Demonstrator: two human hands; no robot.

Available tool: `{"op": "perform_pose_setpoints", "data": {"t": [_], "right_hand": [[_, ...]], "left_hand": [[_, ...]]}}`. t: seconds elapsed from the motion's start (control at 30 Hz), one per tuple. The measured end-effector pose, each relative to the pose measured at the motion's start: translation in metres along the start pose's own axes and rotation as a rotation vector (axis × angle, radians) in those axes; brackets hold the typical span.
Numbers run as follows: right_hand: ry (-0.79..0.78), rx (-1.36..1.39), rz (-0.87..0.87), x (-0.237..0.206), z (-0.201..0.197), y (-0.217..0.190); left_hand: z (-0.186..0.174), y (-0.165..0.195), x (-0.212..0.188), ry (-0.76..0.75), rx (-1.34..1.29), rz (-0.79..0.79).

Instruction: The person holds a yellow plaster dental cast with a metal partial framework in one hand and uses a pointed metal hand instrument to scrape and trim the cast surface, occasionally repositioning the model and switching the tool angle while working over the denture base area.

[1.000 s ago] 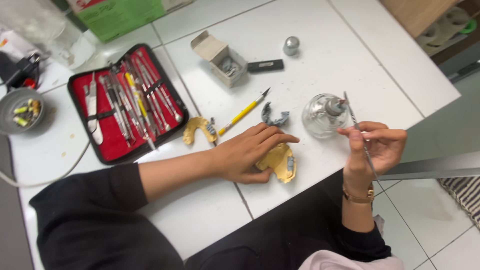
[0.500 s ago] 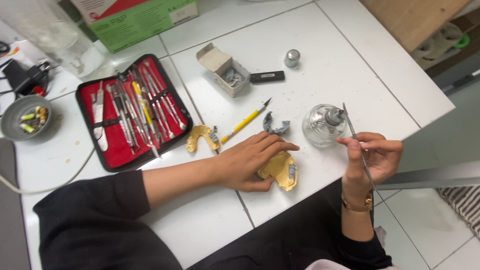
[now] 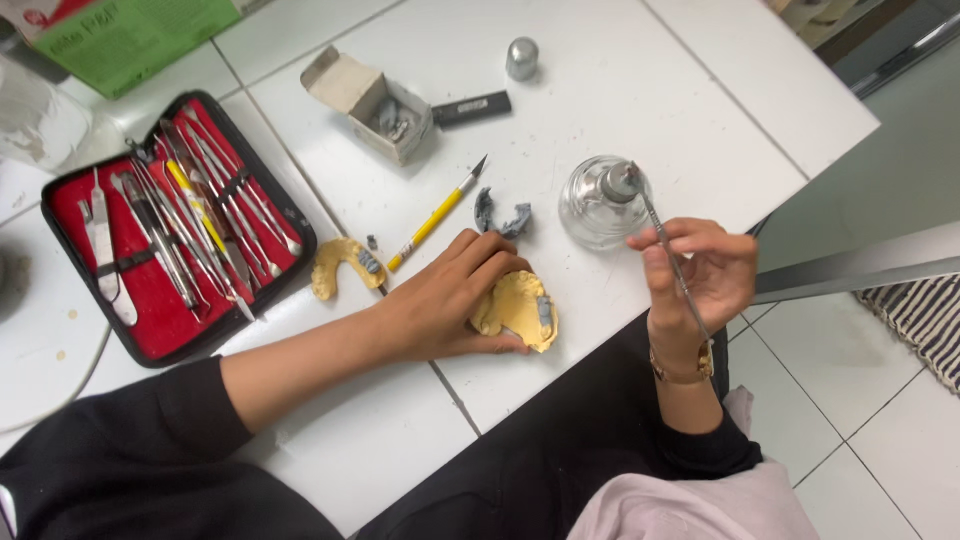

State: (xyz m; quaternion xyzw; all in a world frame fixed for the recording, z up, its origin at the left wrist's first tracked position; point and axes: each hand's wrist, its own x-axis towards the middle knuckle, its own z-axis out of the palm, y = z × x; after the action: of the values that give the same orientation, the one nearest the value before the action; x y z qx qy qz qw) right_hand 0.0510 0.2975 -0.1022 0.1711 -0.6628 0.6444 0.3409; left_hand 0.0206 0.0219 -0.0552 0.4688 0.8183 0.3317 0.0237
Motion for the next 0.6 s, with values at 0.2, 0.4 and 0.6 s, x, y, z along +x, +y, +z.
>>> {"op": "perform_pose_setpoints", "data": {"t": [0.2, 0.4, 0.6], "right_hand": [[-0.121, 0.176, 0.117, -0.031, 0.014, -0.014], [-0.04, 0.38, 0.276, -0.027, 0.01, -0.02], [-0.129, 0.276, 0.273, -0.033, 0.013, -0.021]], "left_hand": [[0.001, -0.002, -0.003, -0.004, -0.081, -0.046], [0.004, -0.006, -0.003, 0.073, -0.055, 0.04], [0.007, -0.008, -0.005, 0.085, -0.054, 0.044]]}}
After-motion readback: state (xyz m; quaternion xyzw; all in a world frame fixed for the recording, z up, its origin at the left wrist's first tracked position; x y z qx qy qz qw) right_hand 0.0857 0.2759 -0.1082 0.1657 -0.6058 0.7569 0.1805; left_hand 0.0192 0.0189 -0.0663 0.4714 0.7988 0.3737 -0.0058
